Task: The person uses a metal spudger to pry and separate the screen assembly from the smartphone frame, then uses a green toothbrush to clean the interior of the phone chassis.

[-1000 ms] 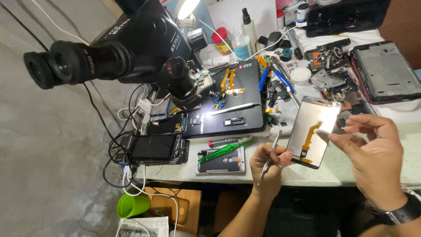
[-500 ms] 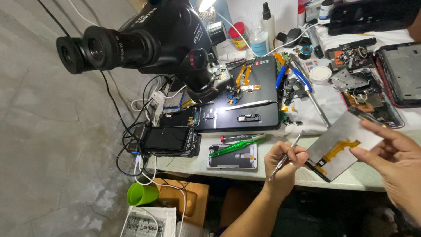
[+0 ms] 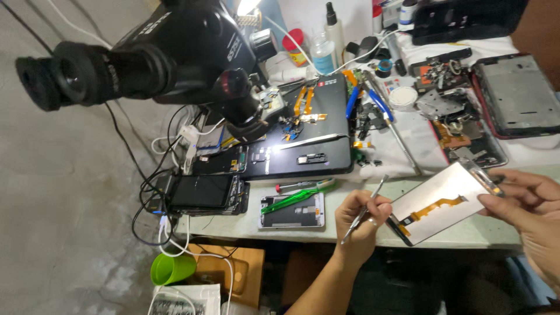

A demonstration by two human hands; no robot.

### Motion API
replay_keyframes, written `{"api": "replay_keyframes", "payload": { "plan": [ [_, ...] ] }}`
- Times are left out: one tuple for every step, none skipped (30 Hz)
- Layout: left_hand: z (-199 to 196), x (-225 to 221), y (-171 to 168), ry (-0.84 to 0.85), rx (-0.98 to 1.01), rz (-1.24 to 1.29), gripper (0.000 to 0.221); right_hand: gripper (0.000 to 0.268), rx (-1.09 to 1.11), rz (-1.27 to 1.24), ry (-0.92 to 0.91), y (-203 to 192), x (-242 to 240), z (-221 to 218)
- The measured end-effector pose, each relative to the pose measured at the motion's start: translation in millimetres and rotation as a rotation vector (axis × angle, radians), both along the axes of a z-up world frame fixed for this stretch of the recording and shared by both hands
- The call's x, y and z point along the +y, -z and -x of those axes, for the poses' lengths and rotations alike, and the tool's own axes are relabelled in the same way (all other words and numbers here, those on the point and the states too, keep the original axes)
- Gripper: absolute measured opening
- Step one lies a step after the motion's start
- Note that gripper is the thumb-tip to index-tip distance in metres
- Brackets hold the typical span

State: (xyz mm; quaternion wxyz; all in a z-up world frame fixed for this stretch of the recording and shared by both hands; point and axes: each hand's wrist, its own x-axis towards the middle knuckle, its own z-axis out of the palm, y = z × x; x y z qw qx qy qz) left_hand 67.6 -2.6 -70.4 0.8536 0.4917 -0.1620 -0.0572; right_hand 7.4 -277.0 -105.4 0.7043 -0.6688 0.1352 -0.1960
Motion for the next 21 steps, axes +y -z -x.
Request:
{"api": "replay_keyframes", "payload": {
  "plan": [
    [0, 0, -1, 0.005, -0.002, 0.009, 0.019, 0.043, 0.030, 0.010, 0.006, -10, 5, 1],
    [-1, 1, -1, 0.007, -0.005, 0.019, 0.019, 0.041, 0.058, 0.020, 0.010, -19, 9, 2],
    [-1, 1, -2, 0.010, -0.007, 0.028, 0.020, 0.039, 0.087, 0.029, 0.014, -25, 10, 2],
    [-1, 1, -3, 0.009, -0.003, 0.036, 0.020, 0.033, 0.053, -0.067, -0.010, -29, 10, 2],
    [-1, 0, -3, 0.009, 0.001, 0.044, 0.020, 0.028, 0.018, -0.164, -0.033, -32, 8, 1],
    [-1, 0, -3, 0.010, 0.006, 0.052, 0.020, 0.023, -0.018, -0.260, -0.056, -34, 7, 1],
    [-1, 0, -3, 0.010, -0.003, 0.044, 0.019, 0.019, 0.037, -0.356, -0.046, -36, 3, 2],
    [-1, 1, -4, 0.011, -0.012, 0.038, 0.019, 0.019, 0.091, -0.450, -0.036, -39, -3, 2],
    [-2, 1, -4, 0.012, -0.021, 0.032, 0.019, 0.025, 0.145, -0.544, -0.025, -41, -8, 3],
    [-1, 0, -5, 0.011, -0.026, 0.023, 0.019, 0.021, 0.167, -0.543, -0.047, -41, -10, 3],
    [0, 0, -5, 0.010, -0.032, 0.014, 0.019, 0.017, 0.189, -0.542, -0.069, -41, -13, 2],
    [0, -1, -6, 0.005, -0.039, 0.005, 0.019, 0.015, 0.211, -0.540, -0.096, -41, -15, 0],
    [1, -2, -7, -0.006, -0.045, -0.016, 0.019, 0.016, 0.227, -0.495, -0.082, -41, -15, 1],
    [2, -1, -9, -0.020, -0.052, -0.038, 0.019, 0.017, 0.245, -0.450, -0.072, -41, -14, 2],
    [3, -1, -10, -0.034, -0.058, -0.060, 0.019, 0.019, 0.262, -0.404, -0.062, -41, -13, 2],
    [5, -1, -11, -0.040, -0.076, -0.080, 0.019, 0.020, 0.218, -0.297, -0.050, -40, -11, 2],
    [5, -2, -11, -0.047, -0.094, -0.101, 0.019, 0.021, 0.173, -0.190, -0.039, -38, -8, 2],
    [6, -2, -11, -0.050, -0.112, -0.121, 0.020, 0.024, 0.128, -0.083, -0.025, -36, -7, 3],
    [7, -3, -11, -0.060, -0.120, -0.135, 0.020, 0.023, 0.118, -0.030, 0.002, -35, -5, 4],
    [7, -3, -10, -0.069, -0.129, -0.149, 0.020, 0.022, 0.107, 0.024, 0.029, -33, -3, 4],
    [7, -3, -10, -0.078, -0.138, -0.163, 0.020, 0.021, 0.095, 0.077, 0.056, -33, -1, 4]
  ]
}}
